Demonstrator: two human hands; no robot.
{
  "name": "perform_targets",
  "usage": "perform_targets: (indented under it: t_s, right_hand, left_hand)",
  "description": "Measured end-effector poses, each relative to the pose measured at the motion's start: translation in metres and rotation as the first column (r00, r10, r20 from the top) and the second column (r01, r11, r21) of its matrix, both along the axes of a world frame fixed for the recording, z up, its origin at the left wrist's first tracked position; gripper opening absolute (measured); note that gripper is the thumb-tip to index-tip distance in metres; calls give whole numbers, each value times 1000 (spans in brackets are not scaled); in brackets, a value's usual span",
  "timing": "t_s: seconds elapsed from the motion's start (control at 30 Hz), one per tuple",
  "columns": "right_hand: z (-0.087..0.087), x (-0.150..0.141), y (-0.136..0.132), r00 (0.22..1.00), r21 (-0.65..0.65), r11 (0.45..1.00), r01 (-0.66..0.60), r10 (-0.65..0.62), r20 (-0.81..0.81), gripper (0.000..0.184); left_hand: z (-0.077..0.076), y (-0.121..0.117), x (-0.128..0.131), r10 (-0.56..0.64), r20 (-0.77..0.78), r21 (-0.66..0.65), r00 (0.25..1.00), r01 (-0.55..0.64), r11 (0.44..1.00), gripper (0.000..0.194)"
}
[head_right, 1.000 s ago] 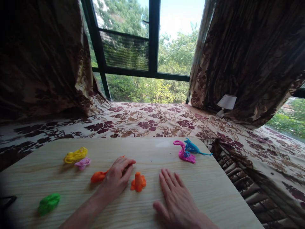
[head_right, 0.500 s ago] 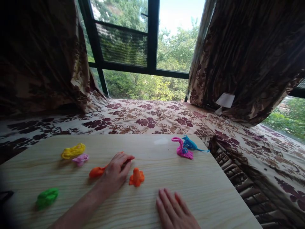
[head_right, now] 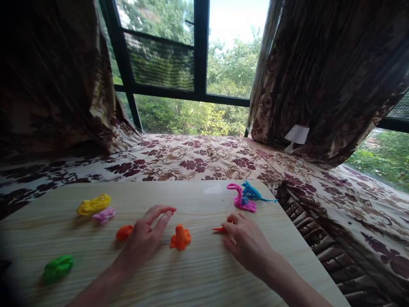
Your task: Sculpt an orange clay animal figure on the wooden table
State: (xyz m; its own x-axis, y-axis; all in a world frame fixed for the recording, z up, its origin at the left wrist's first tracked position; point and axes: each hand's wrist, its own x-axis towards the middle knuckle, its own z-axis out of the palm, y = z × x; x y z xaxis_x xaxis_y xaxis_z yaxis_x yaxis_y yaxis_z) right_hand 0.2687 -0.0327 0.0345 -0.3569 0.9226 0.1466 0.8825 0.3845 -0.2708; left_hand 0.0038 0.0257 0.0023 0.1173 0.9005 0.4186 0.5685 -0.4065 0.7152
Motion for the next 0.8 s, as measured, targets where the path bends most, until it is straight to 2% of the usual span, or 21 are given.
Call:
perform_targets:
  t_s: [0.13,0.2,0.23,0.3,0.37,0.53,0.67,0.8]
  right_hand:
    - [9,-14,25,997,2,1000,23,-23,-78,15]
    - [21,-27,37,974,-32,999,-18,11,-227,14]
    - [28,-36,42,938,-64,996,-66,40,-344,14]
    - [40,-56,49,814,-110,975,-195,97,-573,15]
    - [46,-75,52,736,-100,956,-275,143,-662,14]
    - [43,-95,54,779,-22,971,-236,176,-601,11]
    - [39,-93,53,801,-49,968,-244,173,-574,11]
    - [39,-93,52,821,-90,960,-264,175,-543,10]
  left_hand:
    - [19,-12,1,-91,255,-140,963,130,982,29]
    - [27,-17,0,-113,307,-155,945,166,974,32]
    - [30,-18,0,-117,319,-160,940,175,971,33]
    - [32,-17,-2,-129,326,-174,937,193,966,32]
    - [31,-14,-5,-150,313,-194,938,218,957,28]
    - [25,-3,-14,-241,205,-255,949,290,923,27]
    - [35,-6,-16,-296,134,-300,946,324,897,30]
    - [46,-16,-7,-371,61,-323,927,370,871,23]
